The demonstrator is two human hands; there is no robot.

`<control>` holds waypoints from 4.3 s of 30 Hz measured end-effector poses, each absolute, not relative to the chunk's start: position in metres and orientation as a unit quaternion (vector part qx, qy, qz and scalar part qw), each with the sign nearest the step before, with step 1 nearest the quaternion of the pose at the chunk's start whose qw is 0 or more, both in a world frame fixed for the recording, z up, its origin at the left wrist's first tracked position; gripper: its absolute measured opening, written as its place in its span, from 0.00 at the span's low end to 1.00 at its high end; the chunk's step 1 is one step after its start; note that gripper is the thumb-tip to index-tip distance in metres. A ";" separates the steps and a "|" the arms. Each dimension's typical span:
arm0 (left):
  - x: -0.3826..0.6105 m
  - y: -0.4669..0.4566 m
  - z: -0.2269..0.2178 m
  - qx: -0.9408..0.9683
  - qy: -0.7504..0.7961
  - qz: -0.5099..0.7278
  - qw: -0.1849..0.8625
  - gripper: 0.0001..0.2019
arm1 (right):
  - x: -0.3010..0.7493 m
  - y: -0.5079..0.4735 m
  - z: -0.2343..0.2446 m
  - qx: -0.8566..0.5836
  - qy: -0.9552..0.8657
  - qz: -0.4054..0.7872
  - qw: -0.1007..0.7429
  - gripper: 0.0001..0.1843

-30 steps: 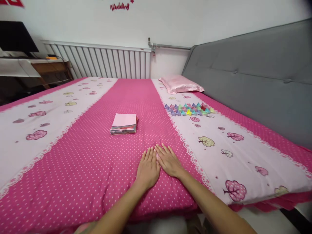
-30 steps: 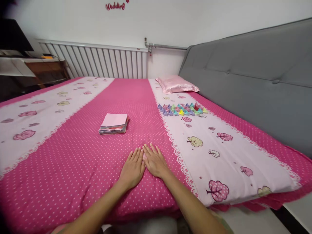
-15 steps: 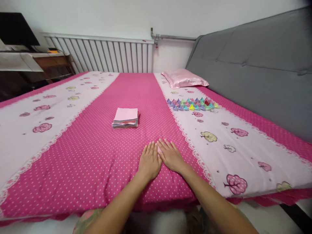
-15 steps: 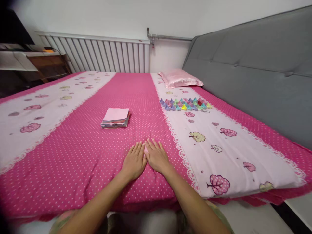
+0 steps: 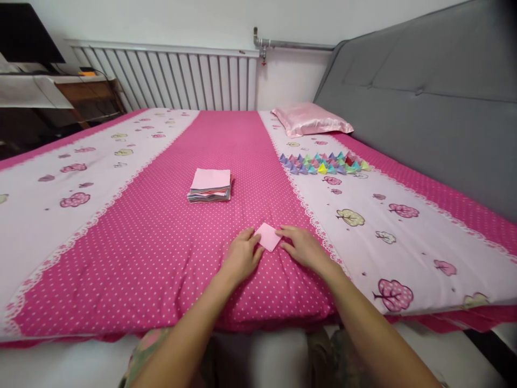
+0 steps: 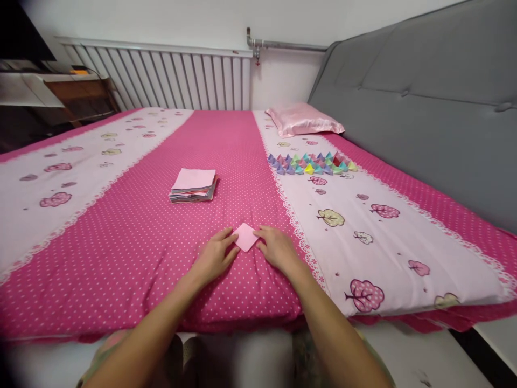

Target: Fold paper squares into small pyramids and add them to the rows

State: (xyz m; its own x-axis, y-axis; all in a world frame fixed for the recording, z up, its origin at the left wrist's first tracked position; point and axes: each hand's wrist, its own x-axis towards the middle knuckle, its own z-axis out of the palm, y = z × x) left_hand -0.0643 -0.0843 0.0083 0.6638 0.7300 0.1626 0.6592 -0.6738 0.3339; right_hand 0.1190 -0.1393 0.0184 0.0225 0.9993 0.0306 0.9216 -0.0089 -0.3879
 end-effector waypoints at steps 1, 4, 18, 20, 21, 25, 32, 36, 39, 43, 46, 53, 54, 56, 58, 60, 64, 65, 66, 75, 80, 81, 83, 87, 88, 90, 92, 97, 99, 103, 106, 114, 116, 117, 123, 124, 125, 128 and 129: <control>-0.066 -0.082 0.010 0.901 0.381 0.156 0.136 0.17 | 0.121 -0.139 0.020 -0.699 -0.682 0.124 0.173 0.20; -0.069 -0.076 0.013 0.896 0.371 0.178 0.166 0.13 | 0.125 -0.136 0.023 -0.685 -0.684 0.122 0.219 0.19; -0.066 -0.075 0.016 0.896 0.364 0.178 0.184 0.13 | 0.125 -0.129 0.021 -0.665 -0.697 0.135 0.232 0.13; -0.066 -0.074 0.016 0.896 0.360 0.178 0.190 0.13 | 0.126 -0.129 0.020 -0.664 -0.695 0.139 0.236 0.13; -0.066 -0.074 0.016 0.897 0.356 0.177 0.194 0.14 | 0.127 -0.129 0.021 -0.665 -0.694 0.141 0.237 0.12; -0.067 -0.072 0.014 0.897 0.347 0.181 0.205 0.15 | 0.127 -0.130 0.021 -0.667 -0.689 0.143 0.245 0.12; -0.063 -0.071 0.019 0.888 0.359 0.180 0.225 0.16 | 0.121 -0.128 0.016 -0.698 -0.661 0.129 0.244 0.13; -0.062 -0.070 0.024 0.875 0.379 0.174 0.245 0.13 | 0.117 -0.125 0.010 -0.728 -0.626 0.115 0.255 0.12; -0.060 -0.070 0.025 0.858 0.409 0.167 0.262 0.09 | 0.113 -0.122 0.007 -0.746 -0.602 0.109 0.262 0.11; -0.054 -0.069 0.017 0.830 0.479 0.193 0.212 0.09 | 0.108 -0.120 0.005 -0.765 -0.581 0.098 0.261 0.10; -0.048 -0.070 0.009 0.820 0.515 0.201 0.151 0.10 | 0.105 -0.119 0.005 -0.775 -0.572 0.088 0.254 0.10; -0.042 -0.073 0.005 0.811 0.541 0.202 0.097 0.05 | 0.100 -0.120 0.005 -0.784 -0.563 0.068 0.251 0.07; -0.042 -0.074 0.006 0.813 0.538 0.200 0.100 0.05 | 0.100 -0.120 0.004 -0.783 -0.563 0.067 0.254 0.06; -0.042 -0.074 0.007 0.820 0.529 0.193 0.106 0.07 | 0.099 -0.120 0.003 -0.776 -0.566 0.070 0.268 0.06; -0.042 -0.075 0.007 0.825 0.522 0.188 0.109 0.08 | 0.099 -0.120 0.002 -0.767 -0.572 0.074 0.283 0.07; -0.042 -0.075 0.007 0.825 0.522 0.187 0.111 0.09 | 0.098 -0.120 0.000 -0.760 -0.576 0.074 0.292 0.08; -0.039 -0.076 0.007 0.817 0.532 0.190 0.116 0.09 | 0.094 -0.119 -0.002 -0.759 -0.579 0.067 0.291 0.11; -0.039 -0.076 0.007 0.816 0.534 0.189 0.115 0.10 | 0.093 -0.119 -0.002 -0.760 -0.578 0.065 0.291 0.12; -0.038 -0.076 0.007 0.815 0.536 0.188 0.112 0.10 | 0.091 -0.120 -0.002 -0.761 -0.577 0.063 0.289 0.13; -0.037 -0.072 0.007 0.807 0.547 0.185 0.121 0.08 | 0.093 -0.118 0.000 -0.775 -0.562 0.072 0.280 0.10; -0.040 -0.069 0.009 0.797 0.558 0.175 0.152 0.11 | 0.103 -0.118 -0.002 -0.775 -0.561 0.079 0.280 0.13; -0.041 -0.068 0.009 0.795 0.560 0.173 0.156 0.12 | 0.105 -0.118 -0.002 -0.773 -0.562 0.080 0.282 0.14; -0.043 -0.068 0.010 0.795 0.559 0.171 0.161 0.14 | 0.107 -0.119 -0.002 -0.769 -0.567 0.086 0.283 0.17; -0.047 -0.068 0.009 0.812 0.541 0.161 0.149 0.17 | 0.112 -0.120 0.001 -0.763 -0.578 0.103 0.270 0.22; -0.048 -0.068 0.009 0.818 0.534 0.158 0.145 0.17 | 0.113 -0.121 0.002 -0.760 -0.583 0.108 0.268 0.23; -0.051 -0.068 0.009 0.827 0.519 0.160 0.143 0.17 | 0.115 -0.121 0.004 -0.743 -0.600 0.121 0.270 0.25; -0.053 -0.068 0.009 0.834 0.505 0.165 0.148 0.17 | 0.117 -0.122 0.005 -0.720 -0.623 0.132 0.276 0.28; -0.056 -0.068 0.009 0.842 0.485 0.175 0.161 0.17 | 0.117 -0.123 0.005 -0.695 -0.649 0.138 0.277 0.28; -0.057 -0.068 0.007 0.842 0.478 0.186 0.168 0.17 | 0.116 -0.123 0.005 -0.693 -0.651 0.138 0.278 0.25; -0.060 -0.065 0.004 0.836 0.464 0.215 0.200 0.19 | 0.112 -0.120 0.004 -0.691 -0.643 0.131 0.304 0.20; -0.061 -0.062 0.004 0.819 0.446 0.265 0.245 0.18 | 0.109 -0.118 0.007 -0.680 -0.621 0.128 0.368 0.17; -0.056 -0.067 0.018 0.549 0.379 0.383 0.639 0.11 | 0.099 -0.120 0.019 -0.572 -0.456 0.424 0.534 0.14; -0.056 -0.070 0.021 0.500 0.375 0.384 0.679 0.14 | 0.095 -0.120 0.019 -0.546 -0.425 0.471 0.547 0.15; -0.056 -0.071 0.022 0.482 0.376 0.381 0.694 0.16 | 0.094 -0.120 0.019 -0.533 -0.419 0.483 0.554 0.16; -0.058 -0.073 0.022 0.441 0.393 0.349 0.727 0.14 | 0.091 -0.121 0.018 -0.516 -0.438 0.458 0.577 0.26; -0.058 -0.073 0.021 0.440 0.394 0.344 0.730 0.13 | 0.091 -0.121 0.018 -0.517 -0.452 0.443 0.576 0.27; -0.059 -0.073 0.021 0.440 0.395 0.340 0.731 0.13 | 0.091 -0.122 0.018 -0.520 -0.466 0.426 0.575 0.29; -0.059 -0.073 0.020 0.440 0.398 0.331 0.734 0.13 | 0.092 -0.122 0.018 -0.538 -0.492 0.374 0.574 0.31; -0.059 -0.073 0.020 0.441 0.399 0.329 0.734 0.13 | 0.092 -0.121 0.017 -0.544 -0.499 0.357 0.573 0.30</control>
State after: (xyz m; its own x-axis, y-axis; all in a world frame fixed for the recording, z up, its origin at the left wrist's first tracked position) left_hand -0.0595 -0.0727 0.0203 0.4657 0.8340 -0.2958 -0.1301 0.3952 0.9093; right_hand 0.0920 -0.1213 0.0169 0.2478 0.9512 0.1840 0.1340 0.1545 -0.9789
